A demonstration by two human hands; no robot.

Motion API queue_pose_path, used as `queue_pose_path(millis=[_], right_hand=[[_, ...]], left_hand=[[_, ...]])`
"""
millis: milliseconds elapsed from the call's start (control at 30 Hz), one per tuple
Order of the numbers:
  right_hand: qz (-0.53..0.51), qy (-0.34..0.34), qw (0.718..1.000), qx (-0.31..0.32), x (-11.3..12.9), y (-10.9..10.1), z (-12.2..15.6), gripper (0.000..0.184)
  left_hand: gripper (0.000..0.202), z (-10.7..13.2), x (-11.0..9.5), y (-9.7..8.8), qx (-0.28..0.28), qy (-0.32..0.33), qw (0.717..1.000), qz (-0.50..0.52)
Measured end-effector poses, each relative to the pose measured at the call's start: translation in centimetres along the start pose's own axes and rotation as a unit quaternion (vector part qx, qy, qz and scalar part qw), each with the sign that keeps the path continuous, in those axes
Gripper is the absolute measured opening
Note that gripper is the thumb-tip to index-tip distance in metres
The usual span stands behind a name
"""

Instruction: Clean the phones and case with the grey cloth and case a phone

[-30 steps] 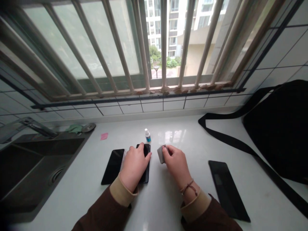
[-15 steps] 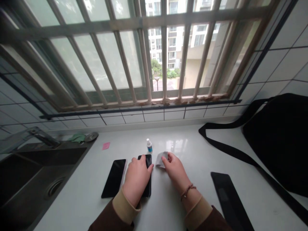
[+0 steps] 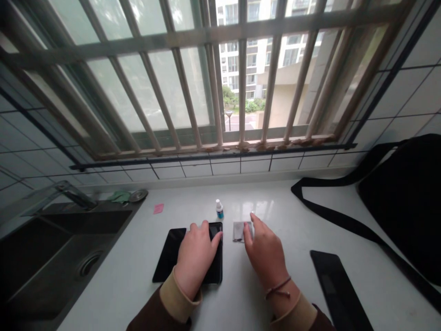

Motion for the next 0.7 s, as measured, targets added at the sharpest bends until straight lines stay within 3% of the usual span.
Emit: queue_pose_path(millis=[100,167,333,400,500,600,700], right_hand=[[-0.079,-0.088,0.993,-0.027,0.8,-0.3,0.3,0.036],[-0.126,-0.139,0.982,-0.011,1.6,-0.2,0.7,0.031],[-0.139,-0.159,0.972,0.107,3.3,1.1,1.8,0.025],[-0.122,-0.166,0.964,0.167,3.8,1.7,2.3,0.032],[-0.104,-0.178,0.952,0.228,4.4,2.2,3.0,0.056],[-0.104,-0.166,0.945,0.262,4.7,2.4,3.5,0.079],[-0.102,-0.163,0.940,0.280,4.9,2.5,3.9,0.091]], left_hand=[[0.038,0.0,2.7,-1.3,-0.059,-0.011,0.998,-0.034],[0.038,-0.1,4.8,-2.0,-0.089,-0.024,0.994,-0.051],[0.037,-1.2,8.2,-2.0,-0.116,-0.026,0.991,-0.053],[0.036,-1.9,8.4,-1.4,-0.116,-0.007,0.992,-0.045],[0.035,-2.7,7.8,-0.1,-0.102,0.066,0.992,-0.019],[0.039,-2.8,6.8,1.2,-0.081,0.166,0.983,0.008],[0.042,-2.6,6.2,2.5,-0.049,0.207,0.977,0.029]])
Point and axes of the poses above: each hand's wrist, its own z-axis away from the middle knuckle, its own y-axis out of the palm, x = y × z, the point moved 2 cm from there along -z, towards the middle knuckle, and after that the axes turned 9 degrees about x, right-handed, at the moved point
